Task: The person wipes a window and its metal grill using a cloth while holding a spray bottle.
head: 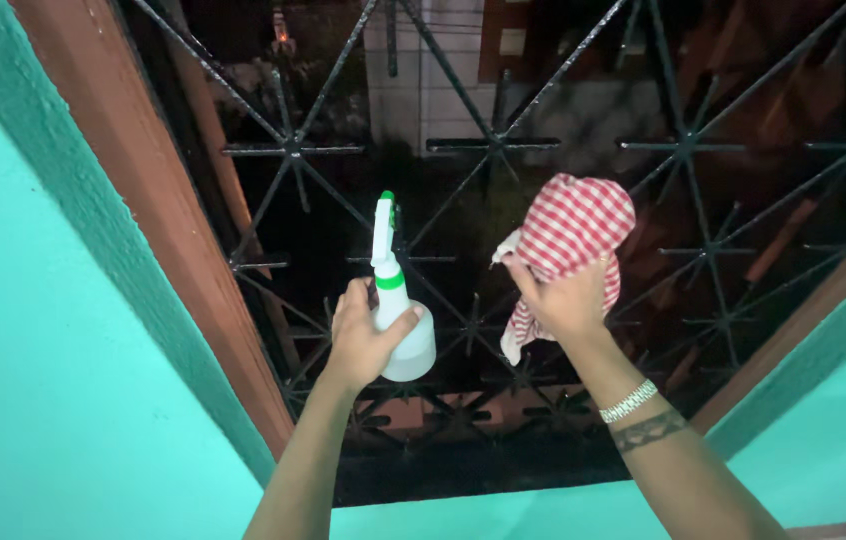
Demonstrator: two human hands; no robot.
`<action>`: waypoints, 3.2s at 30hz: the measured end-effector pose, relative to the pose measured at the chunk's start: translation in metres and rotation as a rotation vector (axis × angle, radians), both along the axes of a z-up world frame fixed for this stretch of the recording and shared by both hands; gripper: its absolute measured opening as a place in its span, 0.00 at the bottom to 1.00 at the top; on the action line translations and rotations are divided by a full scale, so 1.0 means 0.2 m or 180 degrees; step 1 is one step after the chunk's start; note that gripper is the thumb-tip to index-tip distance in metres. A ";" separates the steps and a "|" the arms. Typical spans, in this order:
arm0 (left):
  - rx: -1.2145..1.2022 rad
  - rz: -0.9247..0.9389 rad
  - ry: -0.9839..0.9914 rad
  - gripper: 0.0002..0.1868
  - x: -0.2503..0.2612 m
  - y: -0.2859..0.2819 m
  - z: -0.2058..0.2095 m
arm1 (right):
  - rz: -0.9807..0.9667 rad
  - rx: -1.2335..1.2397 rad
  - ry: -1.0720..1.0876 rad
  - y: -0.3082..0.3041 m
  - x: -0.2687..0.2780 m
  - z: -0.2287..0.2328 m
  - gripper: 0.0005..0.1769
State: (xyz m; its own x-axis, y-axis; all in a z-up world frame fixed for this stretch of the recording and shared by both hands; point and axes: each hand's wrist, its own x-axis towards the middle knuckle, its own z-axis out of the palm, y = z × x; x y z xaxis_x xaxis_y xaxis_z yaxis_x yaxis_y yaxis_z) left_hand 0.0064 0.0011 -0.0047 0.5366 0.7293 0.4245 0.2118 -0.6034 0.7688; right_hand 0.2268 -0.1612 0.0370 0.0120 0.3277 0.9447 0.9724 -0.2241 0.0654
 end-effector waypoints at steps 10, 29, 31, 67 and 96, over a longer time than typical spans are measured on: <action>-0.0117 -0.0009 0.0212 0.40 -0.01 0.00 0.02 | 0.0127 0.0065 0.0310 -0.04 0.32 -0.38 0.26; 0.0121 0.0001 0.0092 0.41 0.01 0.01 -0.02 | 0.0137 0.1058 0.0652 -0.16 -0.08 -0.06 0.45; 0.0100 0.0029 0.0102 0.41 0.01 0.02 -0.02 | 0.0314 0.1123 0.0592 -0.08 -0.06 0.00 0.51; 0.0188 -0.0057 0.0051 0.39 0.02 0.03 -0.03 | 0.0216 0.0391 0.2234 -0.12 0.07 0.03 0.18; 0.0069 0.0006 0.0072 0.40 0.00 0.00 0.00 | 0.0026 0.0290 0.1593 -0.23 0.11 -0.11 0.21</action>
